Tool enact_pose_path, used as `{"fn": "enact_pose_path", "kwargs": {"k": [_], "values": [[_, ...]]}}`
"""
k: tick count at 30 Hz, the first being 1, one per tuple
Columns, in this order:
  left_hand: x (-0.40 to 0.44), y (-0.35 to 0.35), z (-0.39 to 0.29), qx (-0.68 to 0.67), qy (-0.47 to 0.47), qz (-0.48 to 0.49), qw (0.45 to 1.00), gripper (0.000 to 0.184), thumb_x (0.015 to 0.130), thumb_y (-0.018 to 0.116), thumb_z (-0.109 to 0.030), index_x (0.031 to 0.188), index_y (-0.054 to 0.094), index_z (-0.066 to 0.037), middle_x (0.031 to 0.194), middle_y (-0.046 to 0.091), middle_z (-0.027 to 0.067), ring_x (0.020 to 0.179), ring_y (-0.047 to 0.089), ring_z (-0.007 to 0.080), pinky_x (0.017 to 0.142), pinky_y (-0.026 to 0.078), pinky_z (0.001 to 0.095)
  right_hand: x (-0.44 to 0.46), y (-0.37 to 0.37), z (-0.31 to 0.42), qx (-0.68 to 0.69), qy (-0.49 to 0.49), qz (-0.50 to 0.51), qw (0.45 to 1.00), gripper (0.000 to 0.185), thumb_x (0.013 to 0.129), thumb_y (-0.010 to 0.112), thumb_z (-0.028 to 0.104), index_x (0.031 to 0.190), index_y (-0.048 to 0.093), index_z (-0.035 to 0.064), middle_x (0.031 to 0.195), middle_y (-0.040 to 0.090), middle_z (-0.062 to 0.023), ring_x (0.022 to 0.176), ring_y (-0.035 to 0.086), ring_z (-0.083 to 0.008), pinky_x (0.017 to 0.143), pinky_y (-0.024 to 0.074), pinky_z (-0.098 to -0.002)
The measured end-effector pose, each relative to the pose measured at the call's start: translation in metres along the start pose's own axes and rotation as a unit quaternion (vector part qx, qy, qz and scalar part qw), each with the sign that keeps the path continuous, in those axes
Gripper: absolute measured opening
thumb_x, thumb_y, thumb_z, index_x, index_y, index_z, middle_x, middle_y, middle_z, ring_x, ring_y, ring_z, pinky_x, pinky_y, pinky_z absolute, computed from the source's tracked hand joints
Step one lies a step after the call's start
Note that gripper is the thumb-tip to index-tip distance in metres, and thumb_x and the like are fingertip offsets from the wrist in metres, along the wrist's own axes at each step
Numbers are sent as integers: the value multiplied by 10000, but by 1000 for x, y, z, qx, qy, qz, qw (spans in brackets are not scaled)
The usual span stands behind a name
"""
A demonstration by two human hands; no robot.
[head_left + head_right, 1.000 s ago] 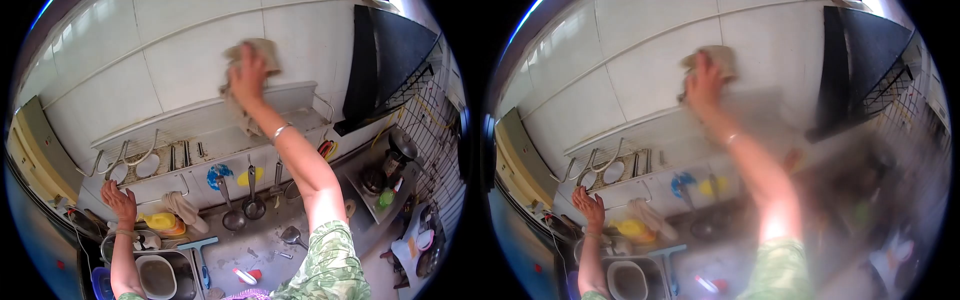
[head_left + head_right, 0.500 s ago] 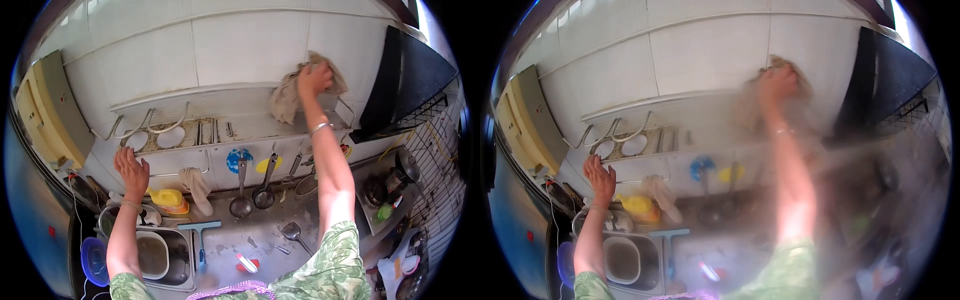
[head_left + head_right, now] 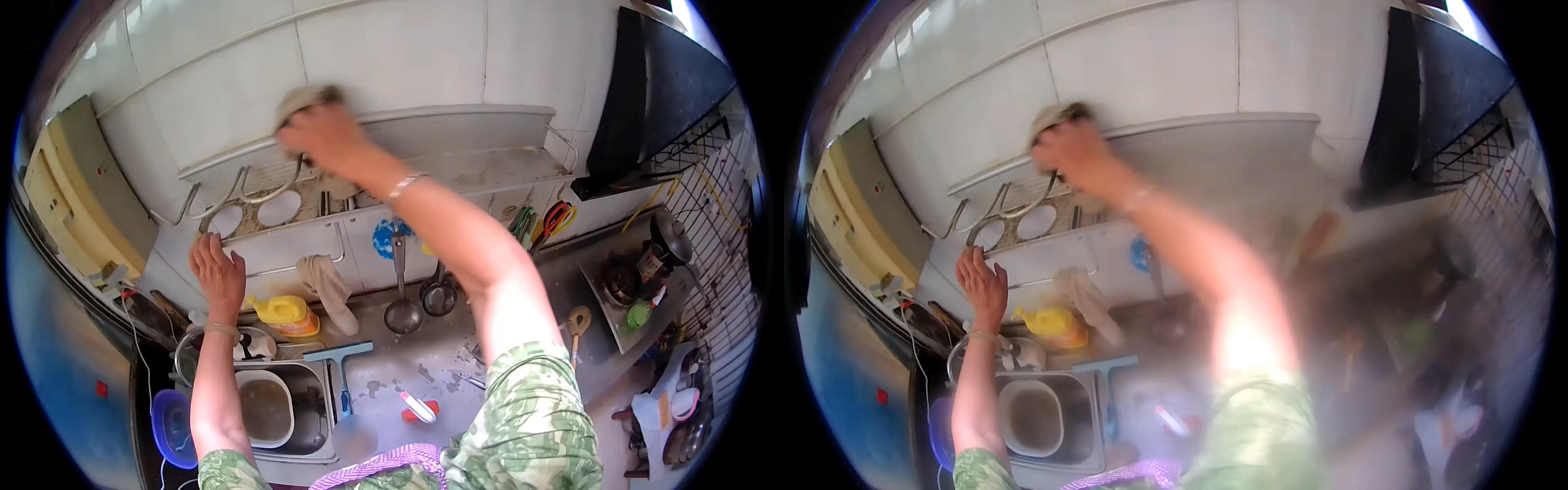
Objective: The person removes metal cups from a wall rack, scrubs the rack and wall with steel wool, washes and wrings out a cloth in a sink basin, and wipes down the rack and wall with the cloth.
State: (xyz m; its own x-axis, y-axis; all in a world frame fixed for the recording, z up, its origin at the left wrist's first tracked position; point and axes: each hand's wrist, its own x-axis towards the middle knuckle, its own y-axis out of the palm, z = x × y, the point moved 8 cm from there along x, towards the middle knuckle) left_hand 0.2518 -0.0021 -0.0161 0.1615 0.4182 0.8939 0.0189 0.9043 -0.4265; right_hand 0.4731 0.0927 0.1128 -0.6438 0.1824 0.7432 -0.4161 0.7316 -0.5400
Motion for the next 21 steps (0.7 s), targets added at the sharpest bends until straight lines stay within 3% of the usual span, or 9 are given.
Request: {"fn": "enact_pose_path", "kwargs": {"k": [5,7,9,12,14,18,19,20,21], "values": [[-2,1,4,-10,-18,5,1000,546,733,648,-79,1238,446,-35,1250,506,153,1222,444,350,1077,282,488,-100,-71,-93,-57,164,-68,982,459,710,541,-38,1132,623,123,1070,590,-125,1058,525,-351,945,436,-446],[-3,1,4,0,-22,0,1000,538,740,646,-95,1239,454,-32,1259,505,150,1225,444,345,1080,283,483,-143,-97,-152,-77,195,-143,967,451,705,559,-10,1139,626,91,1047,615,-158,1036,559,-362,958,433,-456],[-3,-1,4,-1,-19,0,1000,538,742,644,-97,1241,452,-32,1257,506,150,1226,444,345,1083,282,485,-190,-126,-213,-137,390,-161,896,427,730,592,65,1155,630,72,1118,633,-183,1082,570,-374,971,434,-436],[-3,-3,3,-6,-26,13,1000,541,740,648,-97,1240,454,-31,1257,506,156,1231,443,338,1094,276,487,-230,-124,-223,-95,476,74,871,451,784,582,210,1209,616,64,1216,625,-182,1142,567,-362,977,445,-402],[-2,-3,1,-4,-25,13,1000,544,736,653,-100,1238,455,-30,1256,506,158,1231,443,335,1098,271,489,-254,-93,-198,-101,508,265,813,461,811,558,272,1220,614,65,1225,628,-171,1143,575,-348,975,452,-390],[-8,4,6,9,-40,4,999,566,723,669,-102,1240,452,-30,1249,507,160,1234,441,337,1105,260,490,-220,-42,-178,-10,416,331,847,405,861,537,344,1167,668,114,1215,642,-138,1113,603,-313,951,467,-389],[-8,11,8,5,-41,1,999,572,720,673,-101,1242,449,-30,1248,507,160,1235,439,338,1106,257,490,-189,-42,-138,3,393,344,853,393,861,540,366,1166,677,159,1181,657,-131,1089,614,-301,920,482,-391],[-12,16,11,11,-42,-14,999,595,713,680,-92,1255,440,-34,1244,507,159,1236,436,345,1107,256,487,-167,-36,-105,60,417,412,808,377,854,538,373,1143,684,180,1172,656,-128,1092,613,-299,911,488,-395],[-12,19,8,13,-37,-9,999,598,714,681,-91,1257,437,-36,1244,507,159,1234,437,346,1105,256,488,-150,-21,-84,58,398,398,824,381,835,541,384,1115,687,170,1135,665,-125,1013,637,-304,889,499,-398]]}}
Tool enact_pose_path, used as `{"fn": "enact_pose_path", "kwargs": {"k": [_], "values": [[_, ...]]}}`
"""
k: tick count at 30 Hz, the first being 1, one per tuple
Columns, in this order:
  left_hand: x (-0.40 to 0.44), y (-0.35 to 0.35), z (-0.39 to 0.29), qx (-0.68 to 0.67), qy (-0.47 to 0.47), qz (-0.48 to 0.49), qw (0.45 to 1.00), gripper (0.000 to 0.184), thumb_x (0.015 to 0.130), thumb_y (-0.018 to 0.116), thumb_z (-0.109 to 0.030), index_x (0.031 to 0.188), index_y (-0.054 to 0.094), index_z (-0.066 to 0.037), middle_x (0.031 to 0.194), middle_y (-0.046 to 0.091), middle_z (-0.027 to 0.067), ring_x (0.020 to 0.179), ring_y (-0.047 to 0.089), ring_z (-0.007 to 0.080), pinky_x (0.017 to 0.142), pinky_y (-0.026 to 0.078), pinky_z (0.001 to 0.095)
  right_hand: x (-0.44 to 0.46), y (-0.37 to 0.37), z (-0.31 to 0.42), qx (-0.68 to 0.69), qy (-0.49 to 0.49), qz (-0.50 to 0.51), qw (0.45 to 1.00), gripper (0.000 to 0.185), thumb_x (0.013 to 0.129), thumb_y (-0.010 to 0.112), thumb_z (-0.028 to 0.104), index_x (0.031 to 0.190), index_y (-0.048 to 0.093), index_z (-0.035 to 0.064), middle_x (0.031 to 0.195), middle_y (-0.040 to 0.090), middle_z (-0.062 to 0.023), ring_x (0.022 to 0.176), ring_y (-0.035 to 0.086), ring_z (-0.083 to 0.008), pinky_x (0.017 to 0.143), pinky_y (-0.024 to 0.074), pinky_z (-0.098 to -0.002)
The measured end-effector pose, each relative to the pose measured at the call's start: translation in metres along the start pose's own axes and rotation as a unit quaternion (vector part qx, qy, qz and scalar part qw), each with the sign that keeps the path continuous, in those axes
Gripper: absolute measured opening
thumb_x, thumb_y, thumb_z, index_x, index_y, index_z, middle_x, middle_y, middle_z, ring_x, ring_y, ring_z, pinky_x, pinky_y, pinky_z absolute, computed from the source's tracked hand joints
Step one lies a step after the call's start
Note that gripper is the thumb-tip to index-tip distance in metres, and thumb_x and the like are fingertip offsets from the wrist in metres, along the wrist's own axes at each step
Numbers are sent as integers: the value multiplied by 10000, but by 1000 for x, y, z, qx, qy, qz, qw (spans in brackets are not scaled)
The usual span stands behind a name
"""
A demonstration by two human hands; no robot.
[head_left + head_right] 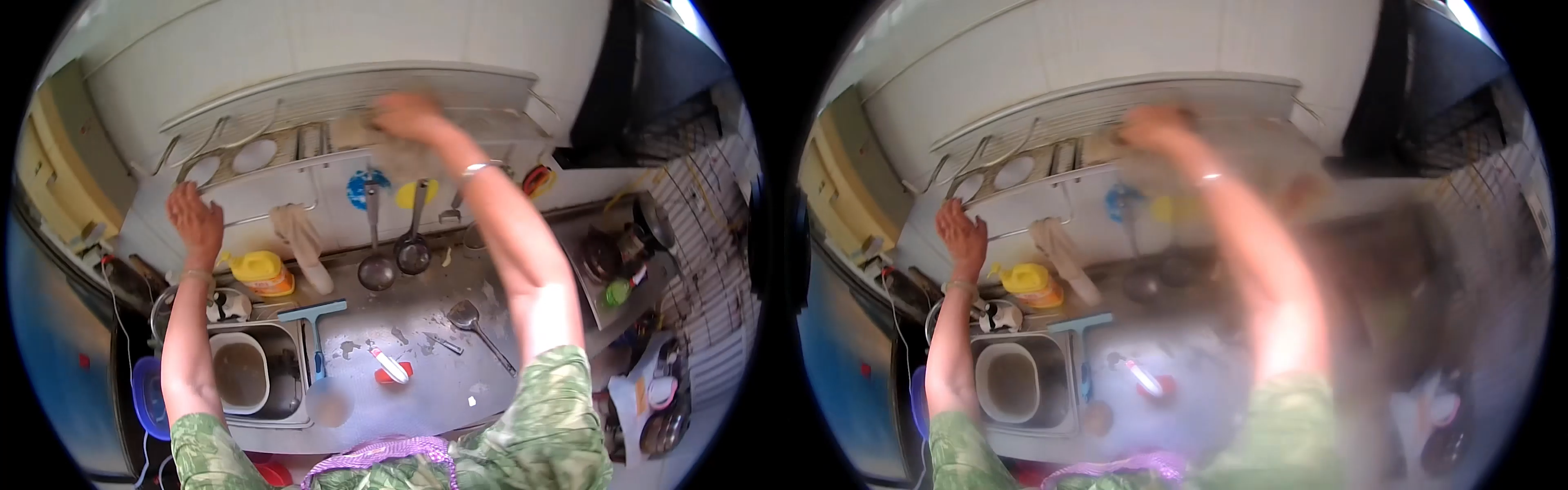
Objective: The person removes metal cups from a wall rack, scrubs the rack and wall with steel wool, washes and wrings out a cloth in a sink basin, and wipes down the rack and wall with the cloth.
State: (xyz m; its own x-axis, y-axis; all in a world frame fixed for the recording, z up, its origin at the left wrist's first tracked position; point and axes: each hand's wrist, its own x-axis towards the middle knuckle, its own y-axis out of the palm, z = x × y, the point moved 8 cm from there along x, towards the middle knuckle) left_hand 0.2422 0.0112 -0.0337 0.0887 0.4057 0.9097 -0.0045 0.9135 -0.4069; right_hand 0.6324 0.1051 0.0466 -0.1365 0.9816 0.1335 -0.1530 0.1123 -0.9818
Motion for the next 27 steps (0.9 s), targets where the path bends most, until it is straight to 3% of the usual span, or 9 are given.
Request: {"fn": "enact_pose_path", "kwargs": {"k": [2,5,9,11,13,16,21,25,27], "values": [[2,-5,-2,16,1,9,1000,604,714,684,-88,1261,433,-38,1243,508,158,1231,438,348,1102,257,488,-7,2,32,72,-134,-155,976,367,826,548,327,1115,676,140,1123,668,-107,971,639,-288,874,499,-405],[4,-11,-5,13,27,4,1000,570,732,669,-82,1250,434,-38,1222,515,154,1206,456,347,1078,286,482,23,11,-2,100,-198,-107,969,471,792,576,317,1215,637,119,1251,620,-145,1152,585,-329,955,481,-427],[7,-21,-8,-3,31,-1,1000,541,751,649,-84,1252,449,-41,1222,524,141,1199,464,336,1073,298,468,34,-8,-140,58,5,-85,995,336,835,595,304,1101,689,120,1156,663,-139,986,646,-339,872,514,-411],[7,-21,-4,-12,9,13,1000,537,754,647,-98,1255,462,-48,1247,521,126,1218,457,322,1086,286,461,4,-43,-194,-74,156,-133,976,430,859,583,400,1157,659,100,1198,633,-180,1072,608,-381,901,497,-437],[3,-15,2,-19,-2,14,1000,534,754,646,-102,1253,463,-50,1257,518,122,1231,449,321,1098,274,460,-26,-62,-230,-82,161,-284,941,525,869,579,448,1132,649,-2,1149,658,-211,1009,648,-360,886,502,-430],[4,-14,4,-25,-10,17,999,533,753,645,-101,1251,464,-52,1265,514,119,1243,441,320,1115,259,457,0,-24,-305,106,202,-293,929,623,856,607,484,1105,632,-87,1103,673,-217,1002,657,-320,889,494,-411],[4,-13,2,-27,8,9,1000,547,748,647,-97,1256,451,-43,1265,507,129,1246,437,315,1131,234,461,34,3,-335,247,106,-127,955,660,783,681,500,1062,649,-97,1049,689,-195,957,664,-312,836,506,-412],[6,-10,-7,-6,4,4,1000,570,746,649,-87,1268,429,-29,1266,500,144,1248,433,316,1137,218,469,26,-16,-332,12,166,-203,965,547,737,696,436,1011,677,-37,1014,703,-187,898,678,-332,799,520,-429],[5,-9,-9,3,-12,24,1000,591,744,649,-68,1285,416,-24,1280,492,153,1270,417,325,1146,208,468,19,-17,-291,-35,170,-101,980,509,719,685,395,1027,680,-9,1033,694,-194,950,663,-340,840,512,-426]]}}
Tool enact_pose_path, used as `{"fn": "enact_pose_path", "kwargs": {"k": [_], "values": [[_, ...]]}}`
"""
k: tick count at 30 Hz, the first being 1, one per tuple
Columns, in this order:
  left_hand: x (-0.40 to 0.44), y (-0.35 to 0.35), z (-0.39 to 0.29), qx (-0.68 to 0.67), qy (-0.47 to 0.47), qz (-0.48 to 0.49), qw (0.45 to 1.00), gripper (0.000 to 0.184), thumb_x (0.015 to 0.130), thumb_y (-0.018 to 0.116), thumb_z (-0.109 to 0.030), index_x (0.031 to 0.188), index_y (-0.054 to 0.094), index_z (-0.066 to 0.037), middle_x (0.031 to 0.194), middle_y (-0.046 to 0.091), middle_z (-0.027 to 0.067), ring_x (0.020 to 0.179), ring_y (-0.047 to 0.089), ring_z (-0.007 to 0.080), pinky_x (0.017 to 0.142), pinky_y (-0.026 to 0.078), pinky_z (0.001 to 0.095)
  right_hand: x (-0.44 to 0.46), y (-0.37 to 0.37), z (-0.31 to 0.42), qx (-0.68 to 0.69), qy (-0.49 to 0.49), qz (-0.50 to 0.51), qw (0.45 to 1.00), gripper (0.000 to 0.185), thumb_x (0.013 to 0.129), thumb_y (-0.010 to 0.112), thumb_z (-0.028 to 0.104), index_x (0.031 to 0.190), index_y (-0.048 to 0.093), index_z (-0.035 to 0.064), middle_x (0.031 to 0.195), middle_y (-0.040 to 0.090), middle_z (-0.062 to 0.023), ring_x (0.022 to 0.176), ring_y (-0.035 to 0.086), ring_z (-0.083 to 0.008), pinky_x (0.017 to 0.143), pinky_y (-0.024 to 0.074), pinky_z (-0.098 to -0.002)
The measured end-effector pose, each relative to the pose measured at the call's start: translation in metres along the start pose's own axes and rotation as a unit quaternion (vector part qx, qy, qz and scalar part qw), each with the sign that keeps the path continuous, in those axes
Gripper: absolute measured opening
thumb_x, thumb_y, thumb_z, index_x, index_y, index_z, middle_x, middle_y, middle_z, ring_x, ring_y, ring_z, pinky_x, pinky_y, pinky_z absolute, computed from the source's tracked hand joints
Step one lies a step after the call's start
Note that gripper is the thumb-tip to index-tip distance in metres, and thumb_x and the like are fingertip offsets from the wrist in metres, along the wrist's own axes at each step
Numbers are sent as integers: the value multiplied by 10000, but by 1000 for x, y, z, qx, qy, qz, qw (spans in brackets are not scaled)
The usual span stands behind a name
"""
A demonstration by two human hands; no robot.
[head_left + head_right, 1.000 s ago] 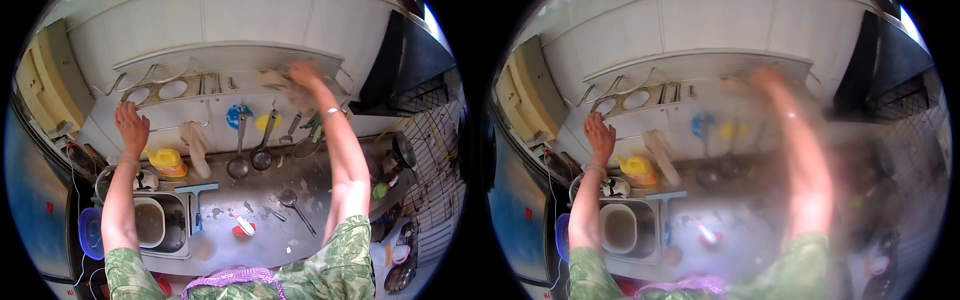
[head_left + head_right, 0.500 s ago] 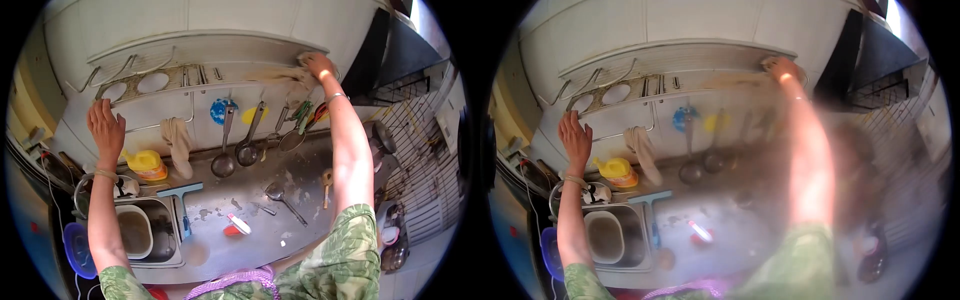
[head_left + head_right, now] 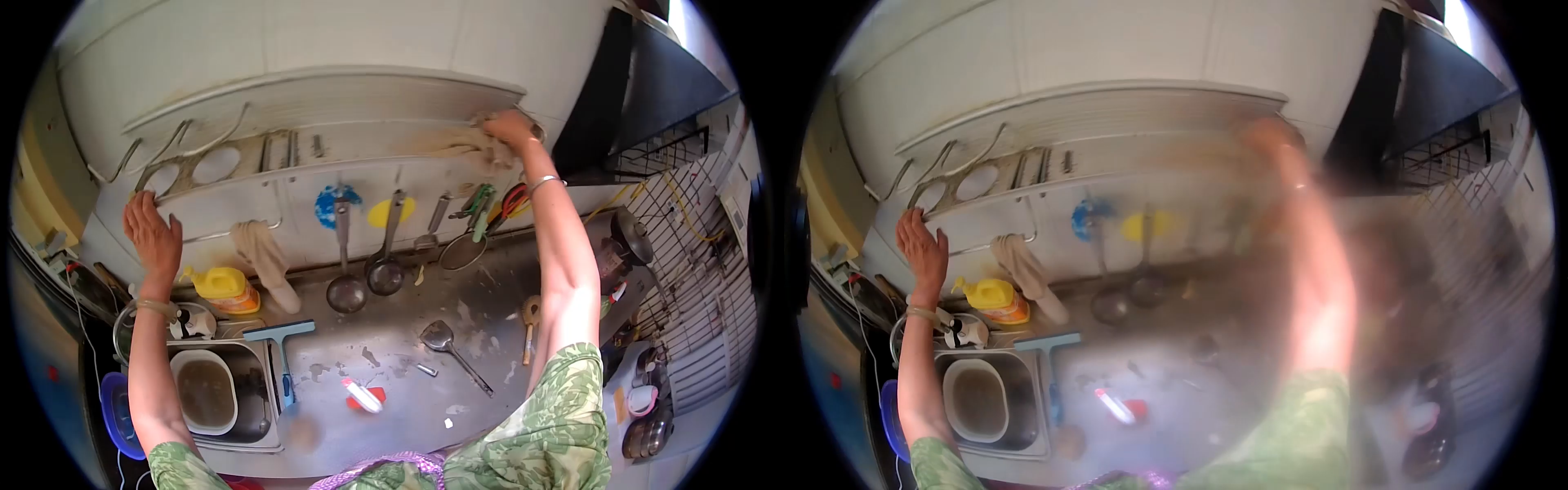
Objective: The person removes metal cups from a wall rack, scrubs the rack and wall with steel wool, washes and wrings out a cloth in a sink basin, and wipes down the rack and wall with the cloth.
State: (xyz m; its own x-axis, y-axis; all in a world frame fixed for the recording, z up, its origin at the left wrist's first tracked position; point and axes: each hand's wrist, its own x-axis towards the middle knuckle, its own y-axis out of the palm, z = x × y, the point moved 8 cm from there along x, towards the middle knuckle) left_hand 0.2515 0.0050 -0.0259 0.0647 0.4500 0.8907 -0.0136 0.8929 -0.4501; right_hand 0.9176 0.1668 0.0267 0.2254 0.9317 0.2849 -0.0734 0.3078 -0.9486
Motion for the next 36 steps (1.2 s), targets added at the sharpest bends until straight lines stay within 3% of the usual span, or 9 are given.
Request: {"fn": "enact_pose_path", "kwargs": {"k": [1,5,7,8,12,16,21,27,36], "values": [[4,1,-3,9,5,1,1000,593,746,645,-61,1290,413,-23,1285,489,155,1278,412,327,1148,209,465,-9,-8,18,-28,-3,42,999,493,711,680,375,1035,682,4,1043,690,-198,976,656,-344,860,507,-424],[5,-21,-18,11,10,17,1000,602,756,621,-24,1324,420,-20,1347,462,182,1325,383,335,1149,223,447,-55,-32,92,100,-206,-32,973,521,696,676,297,1149,658,40,1081,675,-205,1034,634,-339,914,488,-413],[3,-50,-37,-19,-21,-21,999,606,759,617,-18,1334,424,-16,1377,445,193,1339,373,333,1141,237,444,-58,-25,104,206,-243,-101,942,530,695,683,247,1194,641,73,1123,661,-198,1049,625,-348,926,490,-406],[-3,-77,-66,34,-42,-94,994,554,762,606,6,1301,478,-13,1351,493,180,1312,414,330,1110,284,434,-61,-24,107,280,-244,-55,927,535,696,683,234,1207,634,82,1150,650,-198,1066,617,-349,935,488,-400],[16,-70,-184,-82,16,-83,993,388,769,612,15,1151,584,-49,1183,591,143,1160,515,344,999,379,432,-83,-41,119,420,-246,1,874,520,704,668,161,1218,619,96,1164,643,-189,1077,610,-353,943,486,-404],[79,-40,-266,-152,23,-28,988,44,863,603,-101,882,595,-62,904,613,152,869,582,353,731,449,447,-83,-62,106,331,-288,-200,876,472,734,650,128,1203,611,94,1119,651,-183,1050,614,-357,912,489,-434],[86,13,-263,-152,-44,55,986,320,982,456,-292,791,575,-66,750,609,159,708,589,375,618,441,471,-61,-63,-2,379,-55,-360,851,417,765,657,149,1150,605,-1,1141,620,-206,1046,588,-394,894,485,-454],[83,14,-268,-139,-44,25,989,363,986,435,-326,758,582,-84,724,621,138,690,599,364,589,444,470,-68,-70,47,303,-53,-331,892,384,787,668,164,1130,581,15,1117,595,-188,1061,569,-365,916,463,-453],[81,7,-265,-140,-33,-21,989,299,953,480,-281,722,569,-113,636,585,93,617,589,327,545,440,447,-109,-64,207,228,-343,-339,846,207,718,668,84,907,606,26,955,602,-170,940,579,-362,797,484,-467]]}}
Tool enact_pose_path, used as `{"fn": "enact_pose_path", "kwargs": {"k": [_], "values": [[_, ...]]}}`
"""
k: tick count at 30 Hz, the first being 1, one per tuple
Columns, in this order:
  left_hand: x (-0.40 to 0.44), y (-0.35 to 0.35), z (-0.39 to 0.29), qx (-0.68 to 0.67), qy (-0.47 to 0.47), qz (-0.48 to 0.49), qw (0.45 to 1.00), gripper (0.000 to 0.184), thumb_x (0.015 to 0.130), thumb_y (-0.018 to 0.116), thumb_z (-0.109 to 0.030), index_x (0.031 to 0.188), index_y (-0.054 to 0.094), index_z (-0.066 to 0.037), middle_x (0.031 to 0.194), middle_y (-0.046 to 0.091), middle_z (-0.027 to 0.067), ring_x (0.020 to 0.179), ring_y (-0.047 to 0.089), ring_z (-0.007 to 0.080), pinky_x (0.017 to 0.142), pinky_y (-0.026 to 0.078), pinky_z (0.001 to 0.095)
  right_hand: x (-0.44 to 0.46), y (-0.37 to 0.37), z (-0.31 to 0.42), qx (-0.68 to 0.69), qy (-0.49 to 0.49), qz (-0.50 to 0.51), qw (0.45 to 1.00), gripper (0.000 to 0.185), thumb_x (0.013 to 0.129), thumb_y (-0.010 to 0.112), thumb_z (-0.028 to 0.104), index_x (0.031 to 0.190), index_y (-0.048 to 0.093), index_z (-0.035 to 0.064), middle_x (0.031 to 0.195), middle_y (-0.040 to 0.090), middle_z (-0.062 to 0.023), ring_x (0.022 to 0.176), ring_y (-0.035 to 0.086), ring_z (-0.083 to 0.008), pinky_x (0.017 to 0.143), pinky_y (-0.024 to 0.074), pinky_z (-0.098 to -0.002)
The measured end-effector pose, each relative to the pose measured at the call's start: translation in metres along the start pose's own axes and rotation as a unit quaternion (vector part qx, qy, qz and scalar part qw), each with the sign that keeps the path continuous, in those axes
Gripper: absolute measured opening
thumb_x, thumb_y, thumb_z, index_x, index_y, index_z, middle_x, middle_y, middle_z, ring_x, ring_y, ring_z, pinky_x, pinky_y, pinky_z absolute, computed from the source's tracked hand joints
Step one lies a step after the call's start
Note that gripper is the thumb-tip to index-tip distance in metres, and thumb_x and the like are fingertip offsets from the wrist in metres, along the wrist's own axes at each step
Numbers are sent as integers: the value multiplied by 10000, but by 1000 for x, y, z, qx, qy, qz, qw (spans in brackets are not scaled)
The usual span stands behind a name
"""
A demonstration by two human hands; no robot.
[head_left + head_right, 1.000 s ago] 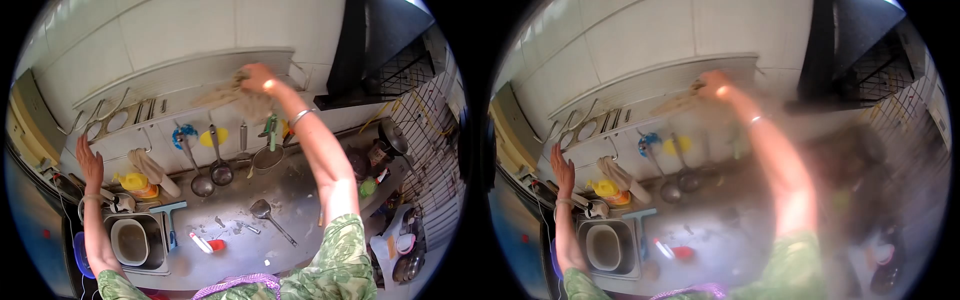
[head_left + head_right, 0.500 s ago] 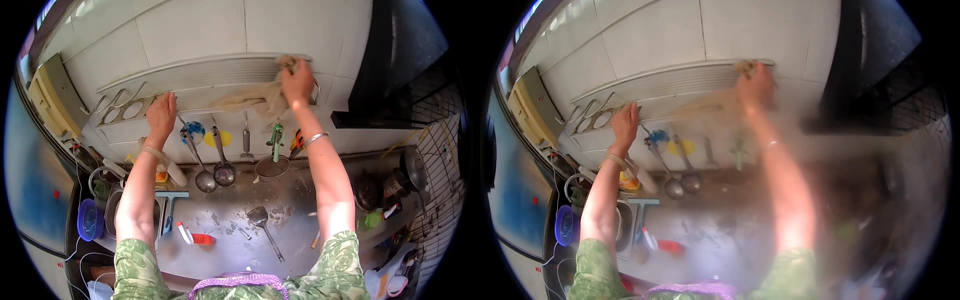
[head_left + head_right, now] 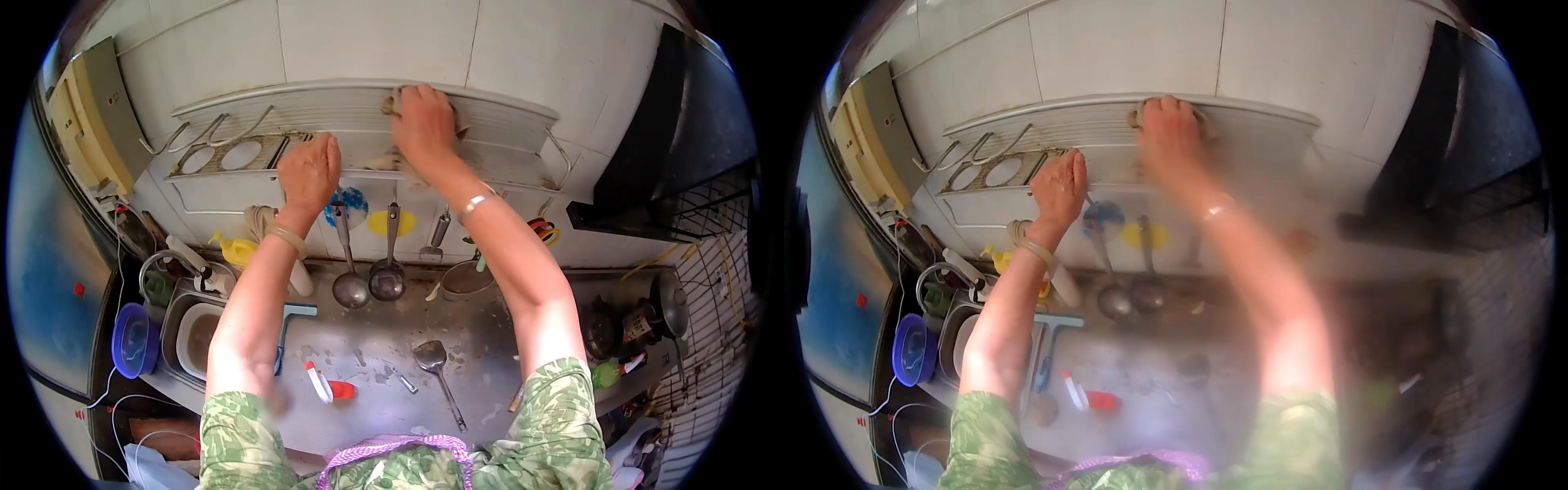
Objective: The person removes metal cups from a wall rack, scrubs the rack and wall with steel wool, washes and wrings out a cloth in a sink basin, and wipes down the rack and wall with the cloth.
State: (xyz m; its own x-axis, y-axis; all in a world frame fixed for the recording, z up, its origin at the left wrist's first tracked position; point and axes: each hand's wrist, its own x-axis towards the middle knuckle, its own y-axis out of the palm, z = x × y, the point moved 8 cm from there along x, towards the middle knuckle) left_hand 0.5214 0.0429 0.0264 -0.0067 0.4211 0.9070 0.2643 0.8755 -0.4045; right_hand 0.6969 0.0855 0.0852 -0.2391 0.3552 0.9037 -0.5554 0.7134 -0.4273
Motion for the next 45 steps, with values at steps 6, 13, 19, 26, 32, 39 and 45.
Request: {"fn": "enact_pose_path", "kwargs": {"k": [6,13,19,26,32,39,45], "values": [[-4,-3,8,-36,-22,-45,998,242,926,483,-236,738,568,-108,658,593,98,645,595,316,578,451,443,40,73,94,124,-127,31,984,92,743,615,116,803,625,47,855,616,-148,828,609,-356,748,498,-458],[-7,5,12,-1,-7,-26,1000,219,932,464,-229,780,564,-107,646,583,112,636,586,328,575,443,452,18,51,34,13,-68,88,994,147,766,591,101,896,652,69,895,621,-138,882,617,-363,730,510,-481],[-5,1,9,-16,-6,-34,999,200,932,471,-233,797,557,-112,638,573,108,615,577,327,559,430,456,-26,-38,-129,-76,170,106,977,288,787,616,186,1049,646,72,1013,648,-182,980,605,-379,824,503,-477],[-5,1,2,9,16,-45,999,204,936,467,-229,796,560,-115,643,571,103,620,574,323,562,429,446,5,-150,-205,-154,173,92,968,401,808,664,274,1151,639,68,1092,653,-179,1046,607,-359,896,486,-430],[-5,0,2,12,24,-57,998,218,942,458,-225,785,558,-110,653,571,103,620,569,324,557,422,440,-42,-139,-304,-217,334,290,870,433,796,685,188,1176,603,-3,1084,673,-179,955,665,-319,818,525,-375],[-5,1,0,7,26,-67,997,220,946,458,-229,789,558,-112,658,575,101,611,567,325,553,421,440,-97,-128,-318,279,473,140,824,326,883,616,90,1193,599,-9,1092,669,-80,938,640,-159,811,524,-300],[-6,4,2,33,32,-70,996,233,958,433,-238,802,566,-127,662,582,97,616,572,328,553,423,443,-123,-68,-374,382,419,233,790,387,899,546,69,1279,540,-9,1150,643,-73,987,624,-167,861,516,-292]]}}
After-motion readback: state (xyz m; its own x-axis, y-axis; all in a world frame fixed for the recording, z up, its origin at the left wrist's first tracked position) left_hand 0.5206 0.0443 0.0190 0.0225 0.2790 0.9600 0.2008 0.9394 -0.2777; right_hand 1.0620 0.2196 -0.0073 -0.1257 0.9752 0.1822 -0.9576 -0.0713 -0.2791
